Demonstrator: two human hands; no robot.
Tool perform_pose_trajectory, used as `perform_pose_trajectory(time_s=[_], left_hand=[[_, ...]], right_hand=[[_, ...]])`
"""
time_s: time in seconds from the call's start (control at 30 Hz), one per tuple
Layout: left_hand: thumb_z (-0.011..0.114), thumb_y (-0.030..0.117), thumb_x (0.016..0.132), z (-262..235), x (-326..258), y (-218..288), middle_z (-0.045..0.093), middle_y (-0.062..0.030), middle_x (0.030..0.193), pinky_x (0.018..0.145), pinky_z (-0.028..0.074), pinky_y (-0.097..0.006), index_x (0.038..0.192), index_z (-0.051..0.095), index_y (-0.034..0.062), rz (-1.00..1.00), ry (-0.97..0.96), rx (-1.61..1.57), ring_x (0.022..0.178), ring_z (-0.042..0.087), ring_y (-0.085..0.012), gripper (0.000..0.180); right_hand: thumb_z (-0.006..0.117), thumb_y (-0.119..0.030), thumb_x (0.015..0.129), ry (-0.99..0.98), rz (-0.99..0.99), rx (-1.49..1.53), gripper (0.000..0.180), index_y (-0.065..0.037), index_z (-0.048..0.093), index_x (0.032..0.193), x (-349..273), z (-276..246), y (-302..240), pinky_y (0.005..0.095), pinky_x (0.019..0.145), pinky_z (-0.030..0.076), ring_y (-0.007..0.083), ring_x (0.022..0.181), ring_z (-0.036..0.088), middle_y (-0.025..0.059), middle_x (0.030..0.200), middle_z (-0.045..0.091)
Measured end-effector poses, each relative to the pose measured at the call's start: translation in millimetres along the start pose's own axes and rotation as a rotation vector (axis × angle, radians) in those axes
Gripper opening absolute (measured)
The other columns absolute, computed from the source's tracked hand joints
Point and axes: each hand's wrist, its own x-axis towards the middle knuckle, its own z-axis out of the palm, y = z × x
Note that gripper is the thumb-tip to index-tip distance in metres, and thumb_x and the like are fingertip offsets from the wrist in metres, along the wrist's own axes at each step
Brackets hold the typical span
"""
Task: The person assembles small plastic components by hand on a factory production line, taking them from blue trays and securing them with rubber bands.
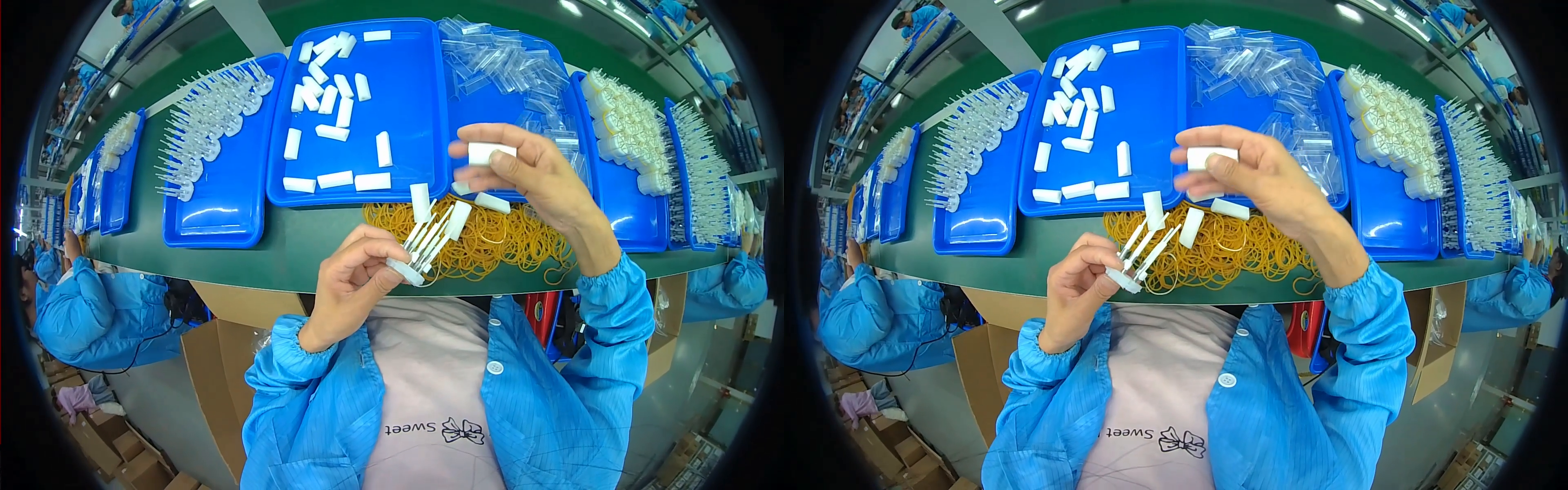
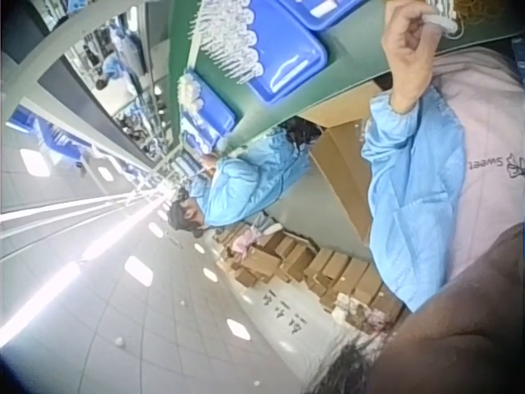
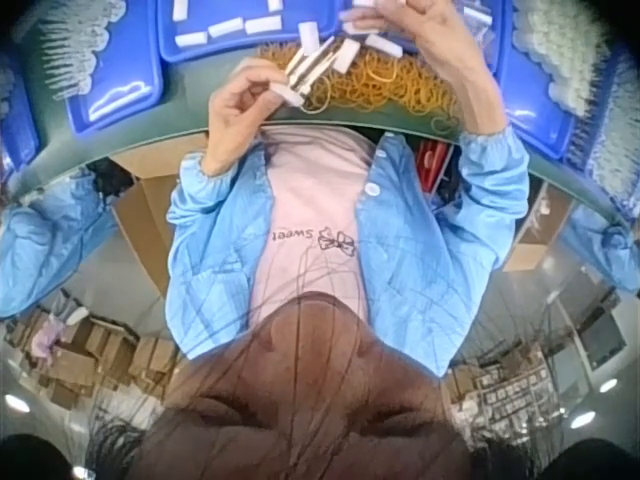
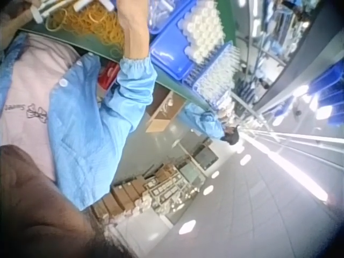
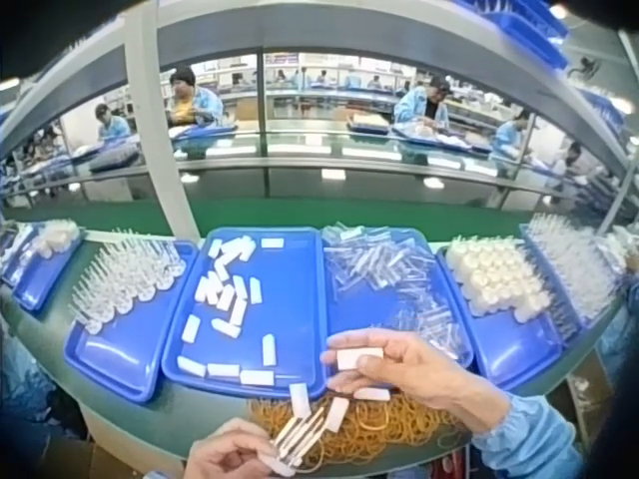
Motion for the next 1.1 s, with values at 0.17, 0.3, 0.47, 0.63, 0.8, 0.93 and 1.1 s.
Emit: perform_pose_trajectory(time_s=[0.17, 0.3, 0.47, 0.63, 0.8, 0.93, 1.1], left_hand=[[0.058, -0.006, 0.087, 0.3, 0.4, 0.7, 0.047, -0.0092, 0.106, 0.084, 0.052, -0.028, 0.103, 0.06, -0.0057, 0.042, -0.008, -0.019, 0.095, 0.059, -0.0159, 0.016], [0.06, -0.004, 0.087, 1.5, -2.0, 2.8, 0.047, -0.0091, 0.106, 0.084, 0.052, -0.027, 0.103, 0.06, -0.0048, 0.056, -0.03, -0.03, 0.095, 0.058, -0.0157, 0.016], [0.061, -0.002, 0.087, 2.8, -4.5, 4.8, 0.048, -0.0092, 0.106, 0.083, 0.052, -0.027, 0.103, 0.062, -0.0028, 0.025, -0.05, 0.001, 0.096, 0.058, -0.0155, 0.016], [0.062, 0.0, 0.087, 4.6, -4.7, 4.4, 0.049, -0.0091, 0.106, 0.082, 0.052, -0.026, 0.103, 0.063, -0.0015, 0.013, -0.055, 0.011, 0.096, 0.058, -0.0153, 0.016], [0.063, 0.001, 0.087, 5.2, -4.6, 5.5, 0.049, -0.0089, 0.106, 0.081, 0.052, -0.026, 0.103, 0.063, -0.0013, 0.005, -0.056, 0.042, 0.094, 0.059, -0.0151, 0.016], [0.063, 0.001, 0.087, 6.8, -5.1, 5.3, 0.049, -0.0088, 0.106, 0.081, 0.052, -0.026, 0.102, 0.063, -0.0015, 0.004, -0.051, 0.025, 0.094, 0.059, -0.0149, 0.015], [0.06, 0.0, 0.087, 9.0, -5.2, 9.0, 0.047, -0.0093, 0.103, 0.078, 0.051, -0.026, 0.096, 0.06, -0.0025, -0.017, -0.044, 0.062, 0.089, 0.059, -0.0141, 0.009]], right_hand=[[0.043, -0.035, 0.1, 0.059, 0.09, -0.156, 0.034, -0.005, 0.058, 0.101, -8.0, 1.7, -1.9, 0.0198, 0.059, 0.045, 0.0049, 0.071, 0.057, 0.0026, 0.075, 0.06], [0.042, -0.039, 0.1, 0.277, -0.244, -0.302, 0.035, -0.008, 0.052, 0.089, -4.1, 9.9, 15.5, 0.0185, 0.043, 0.02, -0.0003, 0.049, 0.03, -0.0072, 0.059, 0.038], [0.042, -0.042, 0.099, 0.089, -0.025, -0.166, 0.038, -0.009, 0.052, 0.084, -9.1, 18.3, 10.3, 0.017, 0.044, 0.025, 0.0003, 0.051, 0.033, -0.0054, 0.062, 0.042], [0.044, -0.041, 0.099, 0.05, -0.037, -0.214, 0.039, -0.008, 0.053, 0.08, -11.6, 26.2, 8.6, 0.0199, 0.051, 0.03, 0.0012, 0.06, 0.037, -0.0062, 0.066, 0.045], [0.045, -0.042, 0.099, 0.049, -0.074, -0.24, 0.04, -0.009, 0.053, 0.078, -11.6, 25.6, 11.8, 0.0195, 0.047, 0.026, 0.0008, 0.056, 0.034, -0.0066, 0.064, 0.043], [0.045, -0.045, 0.097, -0.009, 0.074, -0.099, 0.042, -0.009, 0.052, 0.077, -11.6, 22.7, 12.1, 0.0176, 0.043, 0.027, 0.0016, 0.049, 0.033, -0.0041, 0.061, 0.044], [0.046, -0.046, 0.097, -0.07, 0.156, 0.011, 0.041, -0.01, 0.053, 0.079, -13.8, 18.9, 15.4, 0.0187, 0.042, 0.027, 0.0011, 0.05, 0.033, -0.0053, 0.06, 0.044]])
